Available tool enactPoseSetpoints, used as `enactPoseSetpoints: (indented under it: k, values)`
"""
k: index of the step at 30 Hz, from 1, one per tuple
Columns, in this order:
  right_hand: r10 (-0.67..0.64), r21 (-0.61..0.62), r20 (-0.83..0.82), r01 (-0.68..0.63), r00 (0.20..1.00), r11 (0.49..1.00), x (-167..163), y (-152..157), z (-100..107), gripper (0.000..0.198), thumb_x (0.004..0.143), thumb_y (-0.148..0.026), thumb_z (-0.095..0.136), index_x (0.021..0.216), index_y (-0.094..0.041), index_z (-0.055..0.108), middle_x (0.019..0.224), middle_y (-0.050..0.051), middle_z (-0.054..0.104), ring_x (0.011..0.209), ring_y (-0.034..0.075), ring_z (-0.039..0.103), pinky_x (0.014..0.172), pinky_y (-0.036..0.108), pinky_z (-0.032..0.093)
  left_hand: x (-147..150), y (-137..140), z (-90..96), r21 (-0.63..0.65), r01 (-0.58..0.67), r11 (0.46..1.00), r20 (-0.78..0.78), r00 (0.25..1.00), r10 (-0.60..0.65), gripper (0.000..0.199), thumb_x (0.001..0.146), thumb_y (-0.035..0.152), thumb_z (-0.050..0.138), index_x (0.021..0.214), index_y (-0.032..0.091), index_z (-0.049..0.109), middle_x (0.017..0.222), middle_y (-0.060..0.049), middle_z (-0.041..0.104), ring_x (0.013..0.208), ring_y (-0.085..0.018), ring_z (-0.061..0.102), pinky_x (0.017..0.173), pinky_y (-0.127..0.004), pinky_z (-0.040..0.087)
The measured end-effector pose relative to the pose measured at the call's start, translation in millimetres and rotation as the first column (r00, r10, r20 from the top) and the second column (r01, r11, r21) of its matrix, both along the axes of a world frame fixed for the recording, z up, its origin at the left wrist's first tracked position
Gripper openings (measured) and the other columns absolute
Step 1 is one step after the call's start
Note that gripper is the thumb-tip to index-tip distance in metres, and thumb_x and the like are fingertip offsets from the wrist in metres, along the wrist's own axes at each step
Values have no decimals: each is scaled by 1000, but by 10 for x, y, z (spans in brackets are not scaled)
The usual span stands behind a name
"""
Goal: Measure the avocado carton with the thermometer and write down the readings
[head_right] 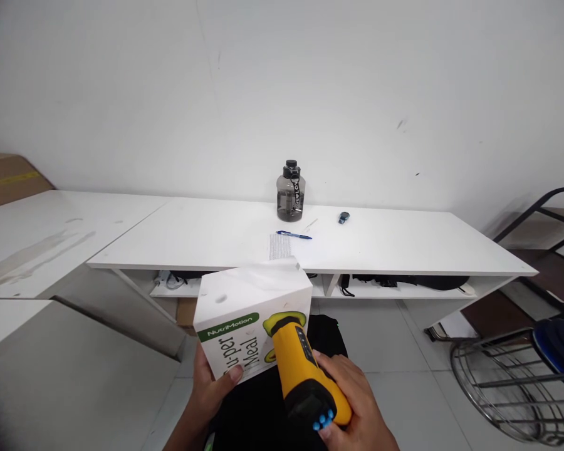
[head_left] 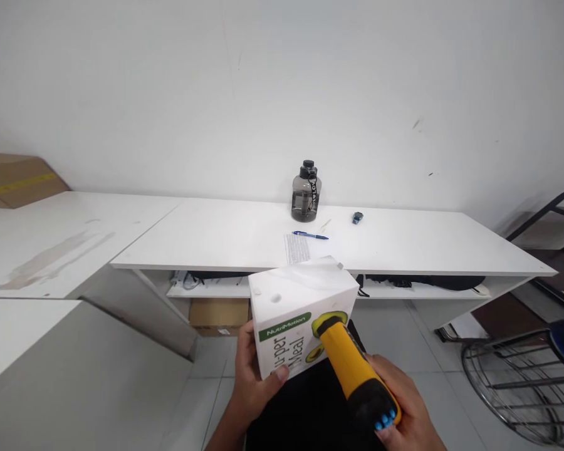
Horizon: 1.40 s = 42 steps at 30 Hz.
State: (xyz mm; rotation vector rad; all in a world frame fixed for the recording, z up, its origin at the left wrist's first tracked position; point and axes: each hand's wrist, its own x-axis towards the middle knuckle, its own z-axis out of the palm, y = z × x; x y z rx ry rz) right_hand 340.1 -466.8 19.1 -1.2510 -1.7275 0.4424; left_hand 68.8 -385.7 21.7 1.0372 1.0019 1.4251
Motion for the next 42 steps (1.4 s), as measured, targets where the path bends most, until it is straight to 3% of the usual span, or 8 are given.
enactPoseSetpoints:
  k: [7,17,23,30,33,37,42]
  values:
    - [5,57,67,-9,998,998,35,22,-90,75,92,-76,53,148,-26,60,127,14,75,109,35,75,87,42,65,-43,61,-79,89,70,994,-15,997,-69,75,63,39,91,127,24,55,111,-10,75,95,-30,75,71,-38,64]
    - [1,-39,-40,-3,999,999,-60,26,-47,71,87,-75,61,141,-29,67,122,14,77,106,35,76,82,39,65,109,-22,40,-16,-40,999,65,997,41,78,61,57,91,122,24,56,105,-8,74,95,-29,73,76,-40,63]
    - [34,-208,-34,-40,999,977,14,-19,-83,70,88,-68,65,146,-28,64,131,16,73,115,37,73,93,44,63,17,64,-50,-10,54,998,52,997,-53,75,62,48,91,122,24,53,108,-10,74,101,-35,75,78,-45,65]
    - [-104,-342,-287,-1,952,940,-133,-82,-179,75,83,-72,69,142,-26,66,138,16,69,124,37,67,100,46,58,-29,159,-139,-17,87,996,-1,996,-87,74,62,44,90,122,23,51,112,-11,74,102,-35,75,79,-47,66]
    - [-188,-344,-391,47,901,938,-227,31,-182,72,86,-71,66,143,-27,64,135,14,69,119,34,69,97,43,59,-17,300,-134,-31,-33,999,-74,997,30,75,61,43,91,121,23,51,111,-10,74,101,-32,75,79,-44,65]
    - [-371,-378,-423,211,827,901,-209,406,-102,68,87,-66,67,142,-27,61,117,11,73,97,27,71,85,39,60,3,683,0,20,-249,968,-139,958,249,73,64,41,89,123,22,51,113,-9,71,100,-27,74,80,-39,64]
    - [-506,-315,-349,410,789,856,91,1307,56,74,86,-65,64,145,-23,53,124,12,70,105,29,69,93,44,56,-173,1563,146,273,-473,837,-163,835,525,69,65,38,86,118,23,44,118,-8,64,108,-22,67,93,-39,58]
